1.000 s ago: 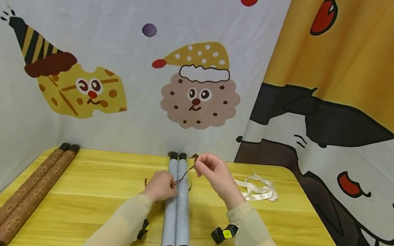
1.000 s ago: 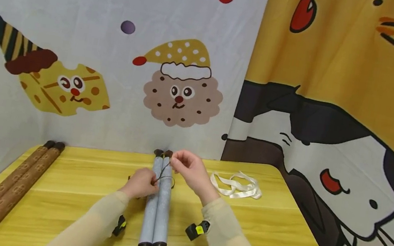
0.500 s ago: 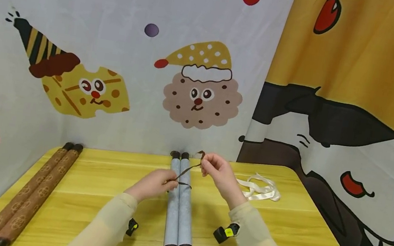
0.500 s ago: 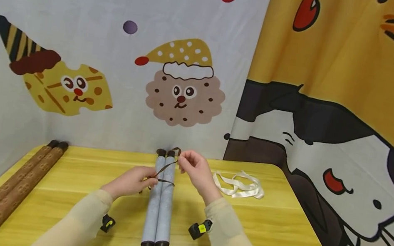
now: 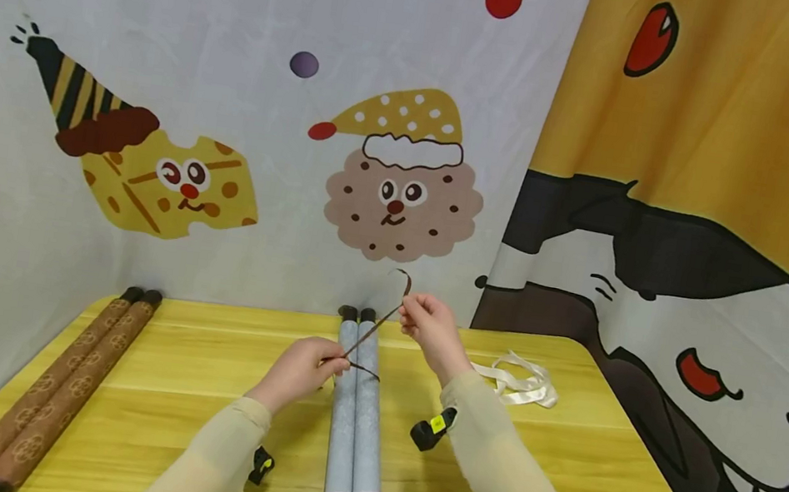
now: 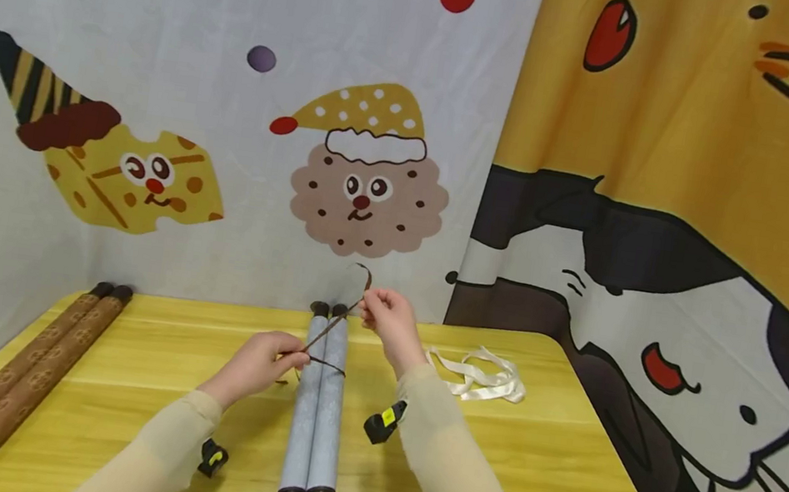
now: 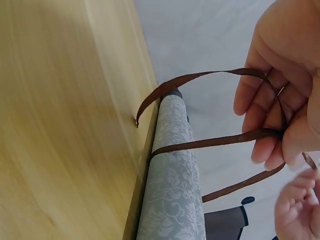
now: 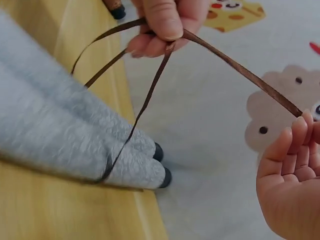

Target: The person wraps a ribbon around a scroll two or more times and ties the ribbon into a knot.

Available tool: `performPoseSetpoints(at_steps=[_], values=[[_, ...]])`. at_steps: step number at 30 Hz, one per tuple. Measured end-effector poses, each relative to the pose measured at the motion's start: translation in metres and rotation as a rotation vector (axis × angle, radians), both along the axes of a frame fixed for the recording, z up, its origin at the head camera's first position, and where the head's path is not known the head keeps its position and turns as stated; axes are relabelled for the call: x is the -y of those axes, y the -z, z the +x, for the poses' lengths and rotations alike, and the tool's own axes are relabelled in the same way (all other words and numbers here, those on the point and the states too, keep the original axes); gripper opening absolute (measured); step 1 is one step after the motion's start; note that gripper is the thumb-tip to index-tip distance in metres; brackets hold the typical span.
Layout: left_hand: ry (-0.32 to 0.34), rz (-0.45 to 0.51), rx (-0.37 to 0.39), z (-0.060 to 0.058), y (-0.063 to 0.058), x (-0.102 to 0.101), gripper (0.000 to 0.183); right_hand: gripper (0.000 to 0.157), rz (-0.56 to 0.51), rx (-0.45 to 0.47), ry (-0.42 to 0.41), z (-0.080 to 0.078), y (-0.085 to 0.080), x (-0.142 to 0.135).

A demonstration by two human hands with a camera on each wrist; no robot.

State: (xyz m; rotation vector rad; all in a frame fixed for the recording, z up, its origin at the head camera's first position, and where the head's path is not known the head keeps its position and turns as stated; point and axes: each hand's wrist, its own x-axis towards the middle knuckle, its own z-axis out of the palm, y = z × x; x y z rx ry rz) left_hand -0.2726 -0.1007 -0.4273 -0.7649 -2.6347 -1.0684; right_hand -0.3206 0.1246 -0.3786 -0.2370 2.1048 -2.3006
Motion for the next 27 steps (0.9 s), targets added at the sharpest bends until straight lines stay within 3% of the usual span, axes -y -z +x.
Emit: performPoseSetpoints(at_steps=[2, 4, 8, 13, 17, 27], values=[[-0.013, 0.030, 0.014, 0.000, 0.000, 0.000, 0.018, 0.021, -0.013, 0.031, -0.025, -0.008, 0.000, 0.005], [-0.024, 0.053, 0.029, 0.000, -0.001, -0.001, 0.020, 0.026, 0.040, 0.050, -0.084, -0.016, 0.000, 0.010], [-0.050, 0.085, 0.066, 0.000, -0.002, -0.002, 0.020, 0.043, 0.261, 0.062, -0.181, -0.022, 0.003, 0.013], [-0.077, 0.129, 0.116, 0.002, -0.004, -0.001, 0.017, 0.047, 0.487, 0.022, -0.129, -0.012, 0.010, 0.010], [-0.081, 0.143, 0.134, 0.002, -0.004, -0.001, 0.017, 0.036, 0.519, -0.038, -0.101, -0.002, 0.018, 0.000], [-0.119, 0.194, 0.164, -0.008, -0.003, -0.005, 0.012, 0.026, 0.549, -0.171, -0.139, 0.020, 0.031, -0.021]])
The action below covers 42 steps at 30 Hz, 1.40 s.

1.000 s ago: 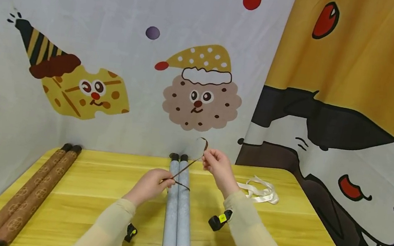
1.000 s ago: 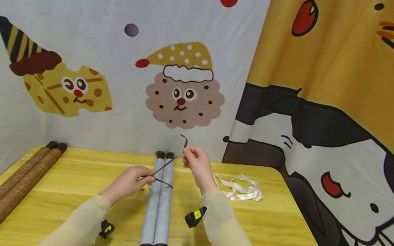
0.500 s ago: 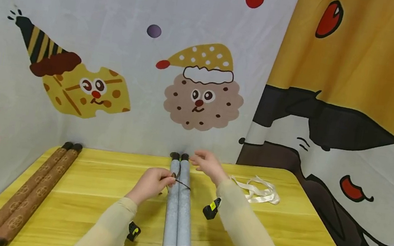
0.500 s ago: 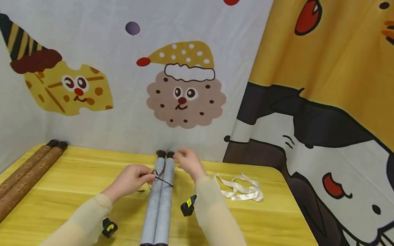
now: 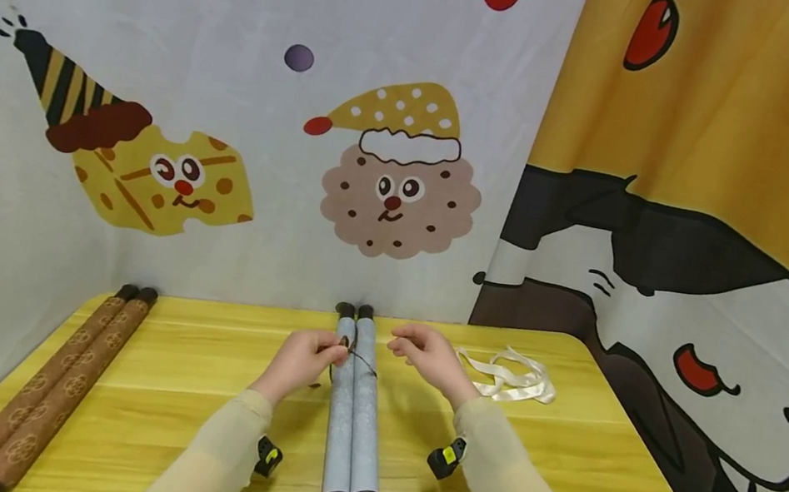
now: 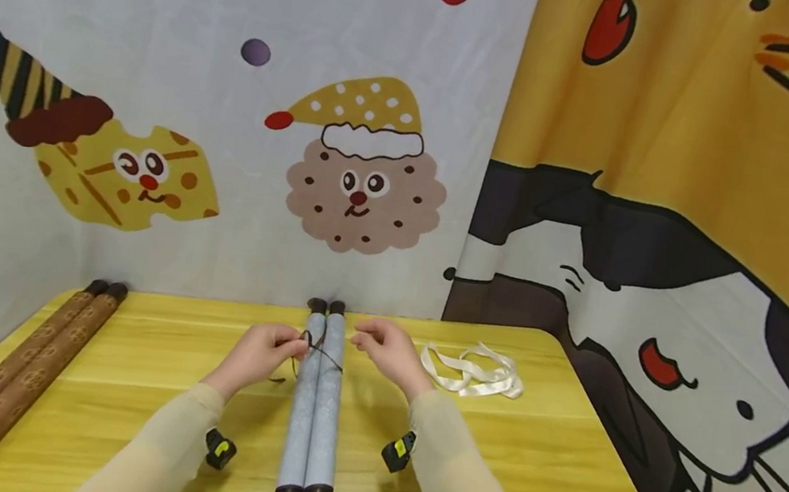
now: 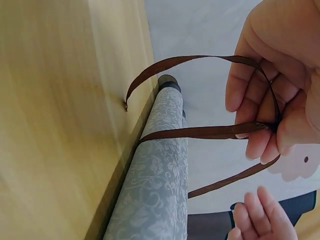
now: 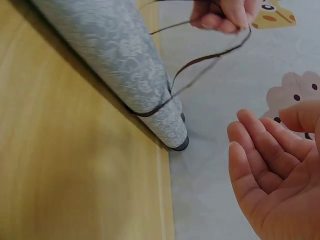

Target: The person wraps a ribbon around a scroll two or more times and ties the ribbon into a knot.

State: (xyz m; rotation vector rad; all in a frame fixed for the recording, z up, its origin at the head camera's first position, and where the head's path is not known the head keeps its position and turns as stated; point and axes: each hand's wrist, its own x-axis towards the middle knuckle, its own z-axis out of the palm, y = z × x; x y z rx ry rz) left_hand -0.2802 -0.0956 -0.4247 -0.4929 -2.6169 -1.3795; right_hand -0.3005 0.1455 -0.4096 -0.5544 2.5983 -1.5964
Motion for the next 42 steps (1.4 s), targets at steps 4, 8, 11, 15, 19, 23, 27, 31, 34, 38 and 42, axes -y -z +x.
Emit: performPoseSetpoints(at_steps=[4, 8, 11, 15, 19, 23, 27, 31, 34, 38, 42], values=[[-0.017, 0.016, 0.027, -0.008, -0.001, -0.001, 0.014, 0.024, 0.023, -0.027, -0.012, 0.005, 0.005, 0.001], [-0.032, -0.015, 0.024, -0.016, -0.001, 0.000, 0.016, 0.021, 0.054, -0.088, -0.013, 0.007, 0.007, 0.002], [-0.060, -0.042, -0.004, -0.022, 0.002, 0.000, 0.018, 0.018, 0.112, -0.158, -0.018, 0.009, 0.009, 0.005], [-0.096, -0.052, -0.024, -0.026, 0.004, 0.000, 0.019, 0.019, 0.163, -0.196, -0.035, 0.011, 0.010, 0.009], [-0.103, -0.038, -0.042, -0.027, 0.006, -0.001, 0.017, 0.021, 0.173, -0.201, -0.044, 0.012, 0.011, 0.015], [-0.100, -0.022, -0.047, -0.028, 0.008, -0.001, 0.017, 0.022, 0.188, -0.194, -0.058, 0.011, 0.011, 0.022], [-0.093, -0.016, -0.045, -0.031, 0.011, 0.000, 0.018, 0.024, 0.234, -0.182, -0.067, 0.007, 0.012, 0.030], [-0.103, -0.010, -0.042, -0.033, 0.014, 0.000, 0.019, 0.025, 0.296, -0.198, -0.075, 0.003, 0.012, 0.039], [-0.120, 0.006, -0.037, -0.034, 0.017, 0.000, 0.017, 0.024, 0.345, -0.223, -0.086, -0.001, 0.012, 0.046], [-0.138, 0.034, -0.043, -0.035, 0.021, 0.000, 0.017, 0.023, 0.418, -0.231, -0.073, -0.008, 0.014, 0.054], [-0.149, 0.058, -0.053, -0.037, 0.027, 0.000, 0.019, 0.022, 0.500, -0.227, -0.037, -0.016, 0.017, 0.061]])
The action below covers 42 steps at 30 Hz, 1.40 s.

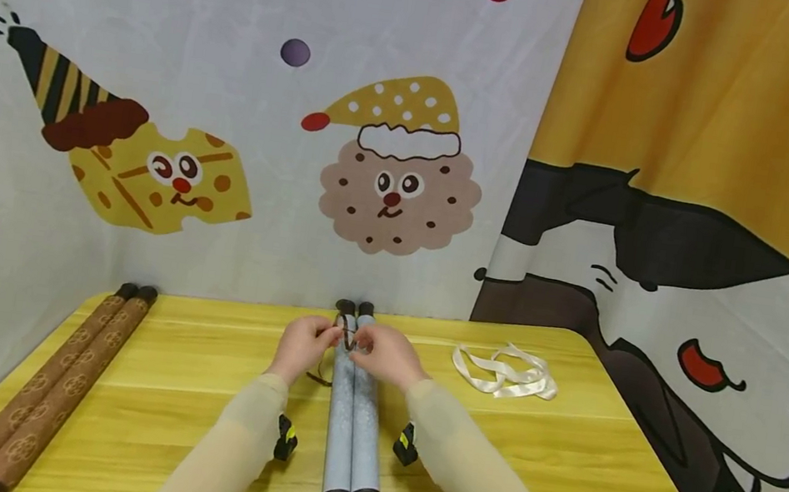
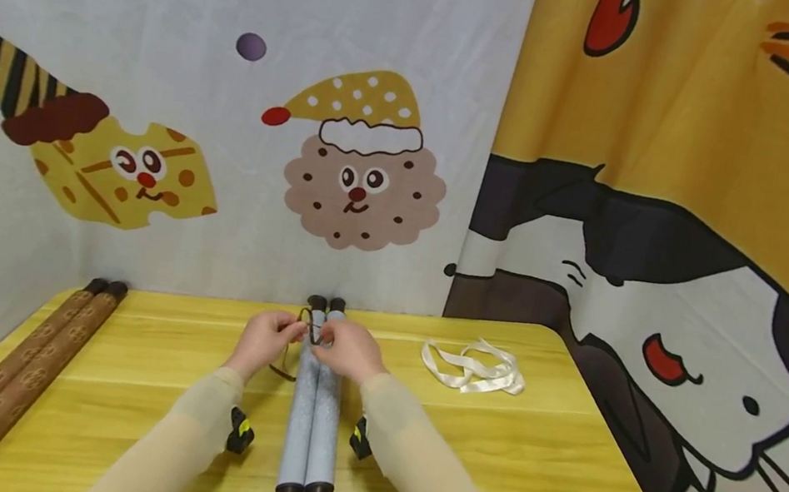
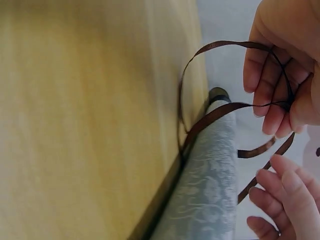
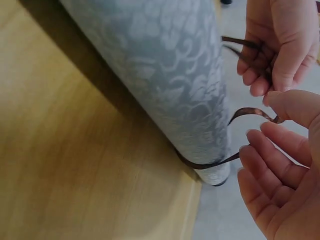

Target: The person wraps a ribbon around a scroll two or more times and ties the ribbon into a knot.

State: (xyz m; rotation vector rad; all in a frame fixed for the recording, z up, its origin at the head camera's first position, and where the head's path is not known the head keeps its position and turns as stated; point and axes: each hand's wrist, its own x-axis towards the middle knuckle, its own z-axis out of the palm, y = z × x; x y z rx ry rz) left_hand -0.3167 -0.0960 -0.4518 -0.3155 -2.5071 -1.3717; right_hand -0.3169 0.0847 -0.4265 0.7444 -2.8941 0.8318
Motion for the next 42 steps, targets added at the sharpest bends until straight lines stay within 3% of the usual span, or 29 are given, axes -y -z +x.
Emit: performPoseSetpoints(at_steps=[6, 15, 21, 30, 34, 42], values=[[-0.017, 0.003, 0.038, -0.003, 0.009, 0.000, 0.019, 0.019, 0.121, -0.011, 0.059, -0.012, 0.004, 0.012], [-0.044, -0.011, 0.050, -0.005, 0.017, 0.001, 0.021, 0.009, 0.173, -0.020, 0.066, -0.023, 0.011, 0.019], [-0.045, 0.007, 0.090, -0.005, 0.017, 0.002, 0.021, 0.010, 0.081, -0.017, 0.005, -0.022, 0.010, 0.010], [-0.040, 0.025, 0.085, -0.001, 0.015, 0.000, 0.017, 0.011, -0.038, -0.021, -0.127, -0.002, -0.006, -0.011], [-0.020, 0.017, 0.088, 0.003, 0.013, 0.000, 0.017, 0.010, -0.104, -0.003, -0.141, 0.006, -0.011, -0.025], [0.038, -0.036, 0.014, 0.009, 0.007, -0.002, 0.013, 0.008, -0.205, 0.025, -0.133, 0.021, -0.029, -0.052]])
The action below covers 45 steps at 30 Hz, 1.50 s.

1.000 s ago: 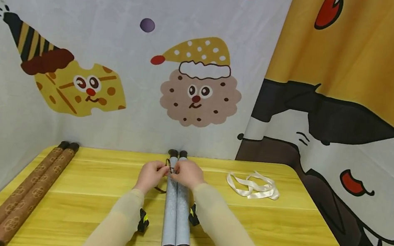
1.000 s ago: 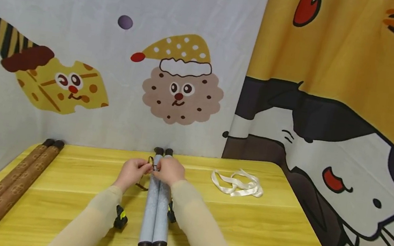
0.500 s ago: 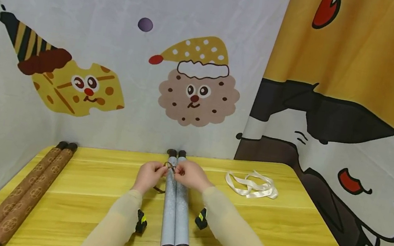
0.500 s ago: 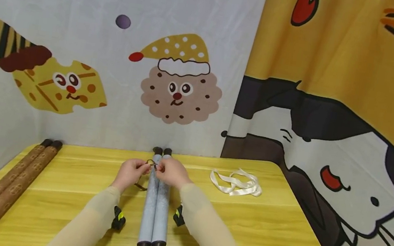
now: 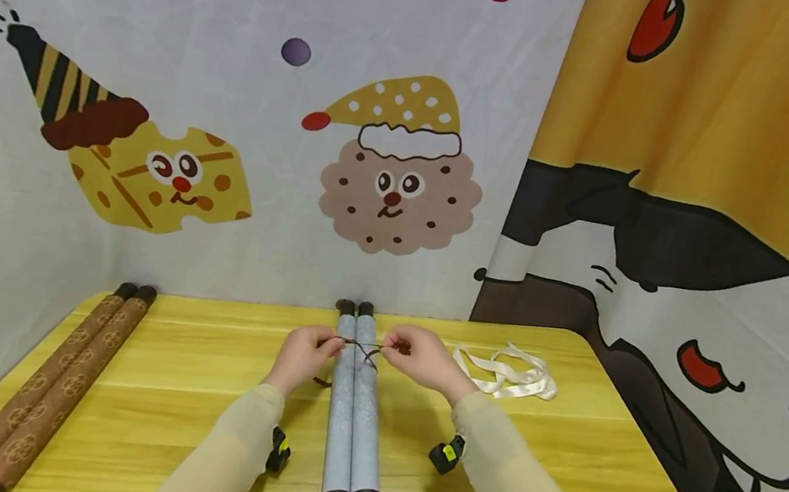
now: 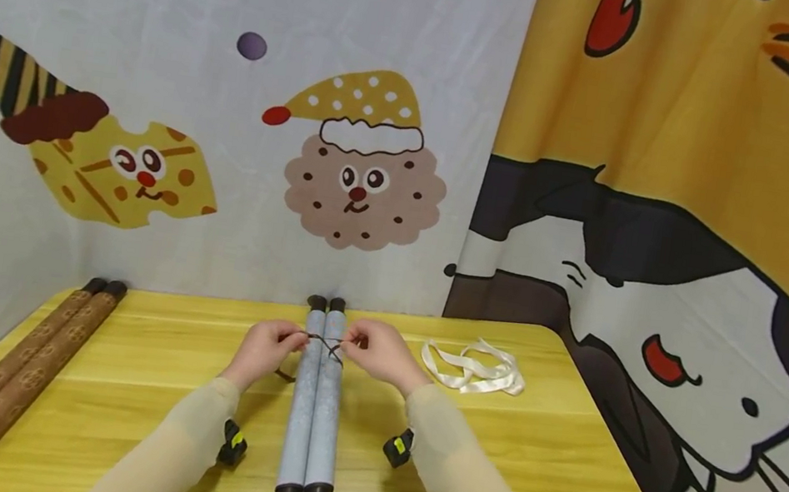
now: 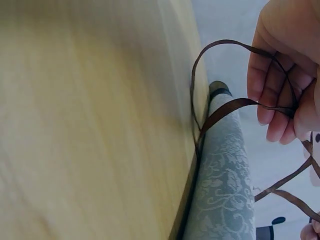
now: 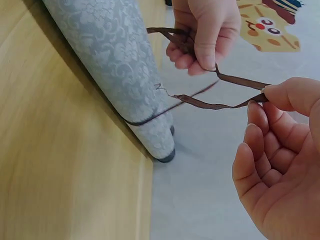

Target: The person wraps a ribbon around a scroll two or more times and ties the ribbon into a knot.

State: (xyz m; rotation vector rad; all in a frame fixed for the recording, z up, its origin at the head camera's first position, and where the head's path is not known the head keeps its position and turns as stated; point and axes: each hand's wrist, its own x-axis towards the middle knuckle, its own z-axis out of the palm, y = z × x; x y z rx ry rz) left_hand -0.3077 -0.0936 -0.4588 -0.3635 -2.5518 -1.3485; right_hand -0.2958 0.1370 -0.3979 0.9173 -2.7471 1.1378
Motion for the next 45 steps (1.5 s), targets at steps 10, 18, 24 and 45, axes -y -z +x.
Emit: performPoseSetpoints(at_steps=[10, 18, 24, 45], values=[[0.103, -0.096, -0.067, 0.009, -0.009, -0.005, 0.012, 0.010, 0.058, -0.114, -0.018, 0.007, -0.011, -0.025], [0.164, -0.127, -0.064, 0.016, -0.019, -0.008, 0.013, 0.011, 0.068, -0.130, 0.008, 0.009, -0.017, -0.034], [0.130, -0.065, -0.021, 0.016, -0.012, 0.003, 0.029, 0.011, 0.057, -0.120, 0.010, 0.010, -0.018, -0.038], [0.397, -0.288, 0.141, 0.021, 0.005, 0.034, 0.017, 0.010, 0.032, -0.092, 0.024, 0.009, -0.012, -0.045]])
